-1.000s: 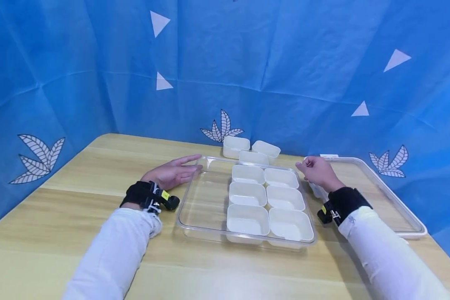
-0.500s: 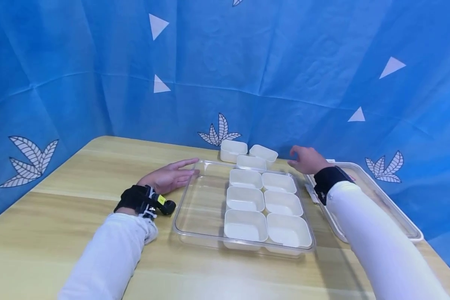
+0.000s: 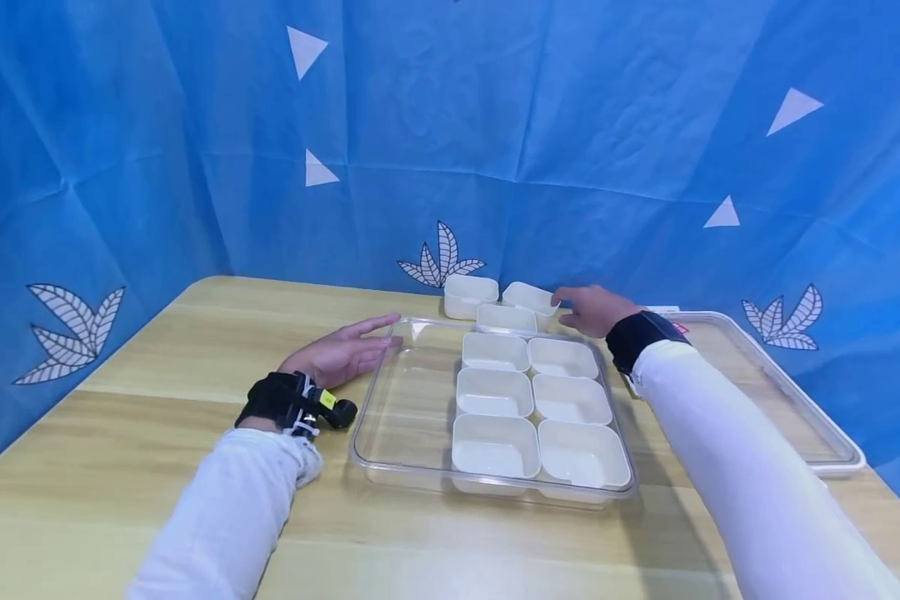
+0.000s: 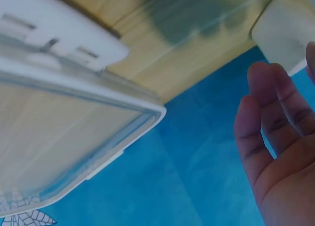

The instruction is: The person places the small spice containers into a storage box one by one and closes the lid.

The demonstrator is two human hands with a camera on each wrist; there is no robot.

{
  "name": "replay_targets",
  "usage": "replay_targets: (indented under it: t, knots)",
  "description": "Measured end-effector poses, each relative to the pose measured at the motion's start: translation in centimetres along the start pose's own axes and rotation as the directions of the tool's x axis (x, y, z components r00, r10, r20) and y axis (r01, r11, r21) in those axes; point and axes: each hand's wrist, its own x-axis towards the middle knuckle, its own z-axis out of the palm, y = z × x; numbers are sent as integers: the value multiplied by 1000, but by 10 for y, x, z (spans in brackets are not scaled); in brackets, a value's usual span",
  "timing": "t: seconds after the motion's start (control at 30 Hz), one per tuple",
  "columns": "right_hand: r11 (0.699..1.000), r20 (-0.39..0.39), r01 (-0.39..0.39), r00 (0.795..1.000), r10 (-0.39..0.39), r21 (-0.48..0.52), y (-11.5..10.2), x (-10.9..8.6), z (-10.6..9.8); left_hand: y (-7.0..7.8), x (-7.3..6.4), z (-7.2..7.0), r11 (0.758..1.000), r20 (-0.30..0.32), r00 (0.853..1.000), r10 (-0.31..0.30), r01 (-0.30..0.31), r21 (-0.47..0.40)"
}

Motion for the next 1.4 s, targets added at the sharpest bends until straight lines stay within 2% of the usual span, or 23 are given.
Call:
replay_targets:
  t: [0.2,0.43,0.7,0.87,1.07,1.3,1.4]
  knots:
    - [1000,45,19,999,-19,-8,0,12,9,-5,-3,3,999,-35,999,3,-4,-34]
    - [1000,-8,-10,1000,10,-21,-2,17,12,-8,-4,2,999,-61,998,5,-8,-54]
    - [995,-70,-97,993,98,8,-3,17,14,-8,-7,4,999,-5,999,34,-34,-19]
    - [997,-133,-82,988,82,5,0,18,19,-6,-7,6,999,10,999,32,-32,8]
    - [999,-173,-42,984,47,30,1,23,25,-5,-13,2,999,9,1000,29,-30,42]
    - [992,-182,-110,976,120,64,3,17,21,-3,-8,3,995,59,996,63,-67,70]
    - [992,-185,-107,975,118,72,3,13,17,-2,-5,4,994,69,995,74,-79,78]
